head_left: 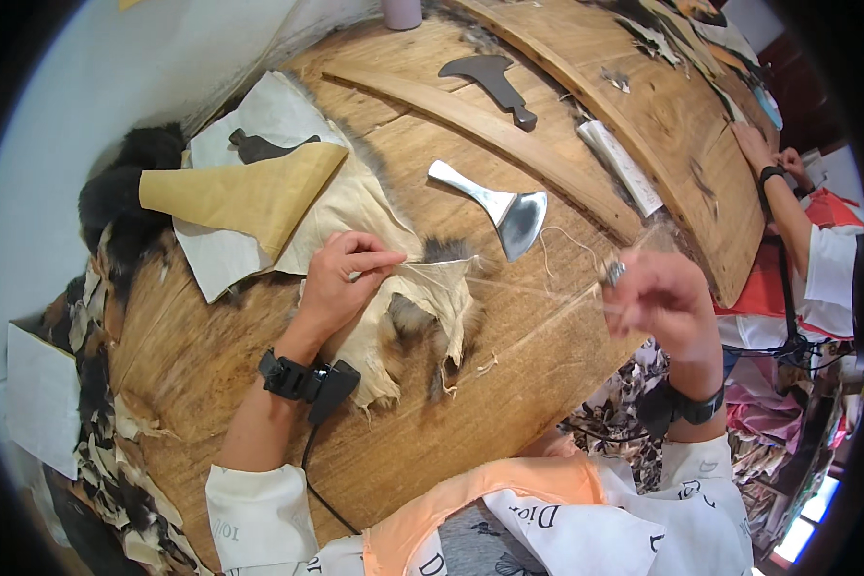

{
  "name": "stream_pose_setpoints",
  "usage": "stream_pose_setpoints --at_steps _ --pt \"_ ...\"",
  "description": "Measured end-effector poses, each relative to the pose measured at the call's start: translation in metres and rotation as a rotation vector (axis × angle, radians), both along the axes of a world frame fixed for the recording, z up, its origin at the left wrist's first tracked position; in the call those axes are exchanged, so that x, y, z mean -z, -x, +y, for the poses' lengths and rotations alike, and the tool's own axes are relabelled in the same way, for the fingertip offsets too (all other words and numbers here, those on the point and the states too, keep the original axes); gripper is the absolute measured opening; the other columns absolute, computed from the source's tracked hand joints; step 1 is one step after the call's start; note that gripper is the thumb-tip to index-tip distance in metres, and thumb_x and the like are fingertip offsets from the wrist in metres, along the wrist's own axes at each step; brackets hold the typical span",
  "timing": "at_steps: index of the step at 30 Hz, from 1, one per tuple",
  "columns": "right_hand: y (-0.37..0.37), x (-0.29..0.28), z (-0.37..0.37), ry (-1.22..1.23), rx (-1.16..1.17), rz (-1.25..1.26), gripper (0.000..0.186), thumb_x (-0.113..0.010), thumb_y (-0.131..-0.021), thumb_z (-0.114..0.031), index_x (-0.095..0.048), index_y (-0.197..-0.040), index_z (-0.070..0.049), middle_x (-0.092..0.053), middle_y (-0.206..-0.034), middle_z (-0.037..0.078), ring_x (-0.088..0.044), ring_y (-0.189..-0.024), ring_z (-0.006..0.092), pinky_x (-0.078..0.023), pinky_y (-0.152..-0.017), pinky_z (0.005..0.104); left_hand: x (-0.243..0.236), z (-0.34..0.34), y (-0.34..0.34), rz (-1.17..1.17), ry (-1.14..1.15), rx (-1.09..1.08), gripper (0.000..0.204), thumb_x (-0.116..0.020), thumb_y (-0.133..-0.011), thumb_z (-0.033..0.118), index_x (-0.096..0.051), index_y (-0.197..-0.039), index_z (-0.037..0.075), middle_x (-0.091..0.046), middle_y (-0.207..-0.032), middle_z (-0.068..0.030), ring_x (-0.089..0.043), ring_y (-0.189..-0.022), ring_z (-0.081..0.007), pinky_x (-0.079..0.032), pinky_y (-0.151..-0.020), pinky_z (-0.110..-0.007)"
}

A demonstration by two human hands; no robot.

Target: Hand-sewing pieces of fur together using a needle and thread.

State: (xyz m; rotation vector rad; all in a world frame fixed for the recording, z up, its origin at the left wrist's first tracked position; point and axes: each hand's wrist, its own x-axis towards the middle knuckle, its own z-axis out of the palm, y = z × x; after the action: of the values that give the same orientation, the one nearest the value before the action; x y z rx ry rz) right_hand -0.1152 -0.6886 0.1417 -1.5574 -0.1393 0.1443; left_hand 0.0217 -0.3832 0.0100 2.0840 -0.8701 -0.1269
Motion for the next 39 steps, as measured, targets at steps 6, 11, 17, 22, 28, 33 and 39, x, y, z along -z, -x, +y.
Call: stream_pose_setpoints --at_steps 6,11,17,22,28,33,39 --pt "-0.005 -0.03 0.023 0.062 -0.371 -0.345 0.003 -0.066 -0.08 -0.004 -0.067 -0.08 -0.001 -0.054 -0.065 0.008 -0.053 -0.053 0.021 -0.038 -0.047 0.0299 -0.004 0.0 0.003 0.018 0.035 -0.019 0.023 -0.066 -0.074 0.002 -0.072 -0.095 0.011 -0.062 -0.088 -0.0028 -0.056 -0.085 -0.0179 -0.045 -0.076 -0.028" --pt "-0.02 -0.028 0.043 0.084 -0.637 -0.433 0.008 -0.065 -0.079 -0.003 -0.067 -0.087 -0.002 -0.046 -0.063 0.006 -0.051 -0.054 0.0219 -0.037 -0.046 0.0323 -0.005 0.003 0.004 0.018 0.025 -0.067 0.019 -0.068 -0.073 0.007 -0.074 -0.088 0.016 -0.063 -0.085 -0.0015 -0.055 -0.082 -0.0197 -0.045 -0.073 -0.03" --pt "-0.053 0.026 0.083 0.377 -0.232 -0.552 0.013 -0.067 -0.075 -0.005 -0.068 -0.087 -0.01 -0.052 -0.064 0.007 -0.054 -0.057 0.0238 -0.043 -0.05 0.0325 -0.047 -0.01 0.025 -0.267 -0.099 0.046 0.02 -0.072 -0.072 0.014 -0.074 -0.091 0.017 -0.062 -0.083 -0.0007 -0.054 -0.08 -0.0186 -0.042 -0.07 -0.03" --pt "-0.059 0.077 0.089 0.59 -0.188 -0.536 0.013 -0.066 -0.073 -0.004 -0.065 -0.085 -0.007 -0.053 -0.069 0.008 -0.057 -0.063 0.0266 -0.045 -0.054 0.0351 -0.056 -0.005 0.046 0.38 0.209 -0.075 0.024 -0.072 -0.074 0.016 -0.073 -0.098 0.014 -0.061 -0.078 -0.0034 -0.057 -0.079 -0.018 -0.044 -0.068 -0.028" --pt "-0.051 0.083 0.085 0.691 -0.207 -0.551 0.013 -0.064 -0.073 -0.003 -0.063 -0.086 -0.005 -0.052 -0.071 0.009 -0.057 -0.065 0.0283 -0.047 -0.056 0.0377 -0.042 -0.021 0.018 0.214 -0.153 -0.242 0.018 -0.066 -0.077 0.009 -0.072 -0.094 0.008 -0.059 -0.077 -0.0066 -0.057 -0.072 -0.0167 -0.045 -0.064 -0.027" --pt "-0.048 0.084 0.07 0.743 -0.161 -0.496 0.014 -0.064 -0.072 -0.003 -0.063 -0.086 -0.005 -0.053 -0.072 0.009 -0.056 -0.065 0.0285 -0.046 -0.056 0.0375 -0.034 -0.022 0.014 0.09 -0.197 -0.182 0.012 -0.063 -0.081 0.008 -0.068 -0.089 0.002 -0.057 -0.077 -0.0072 -0.056 -0.067 -0.0168 -0.044 -0.061 -0.028" --pt "-0.045 0.07 0.055 0.88 -0.131 -0.501 0.005 -0.057 -0.073 -0.007 -0.056 -0.073 -0.002 -0.053 -0.074 0.012 -0.058 -0.069 0.0302 -0.048 -0.061 0.0388 -0.031 -0.024 0.007 0.124 -0.2 -0.127 0.011 -0.054 -0.085 0.01 -0.058 -0.087 0.001 -0.056 -0.079 -0.0154 -0.055 -0.077 -0.0327 -0.043 -0.069 -0.039"
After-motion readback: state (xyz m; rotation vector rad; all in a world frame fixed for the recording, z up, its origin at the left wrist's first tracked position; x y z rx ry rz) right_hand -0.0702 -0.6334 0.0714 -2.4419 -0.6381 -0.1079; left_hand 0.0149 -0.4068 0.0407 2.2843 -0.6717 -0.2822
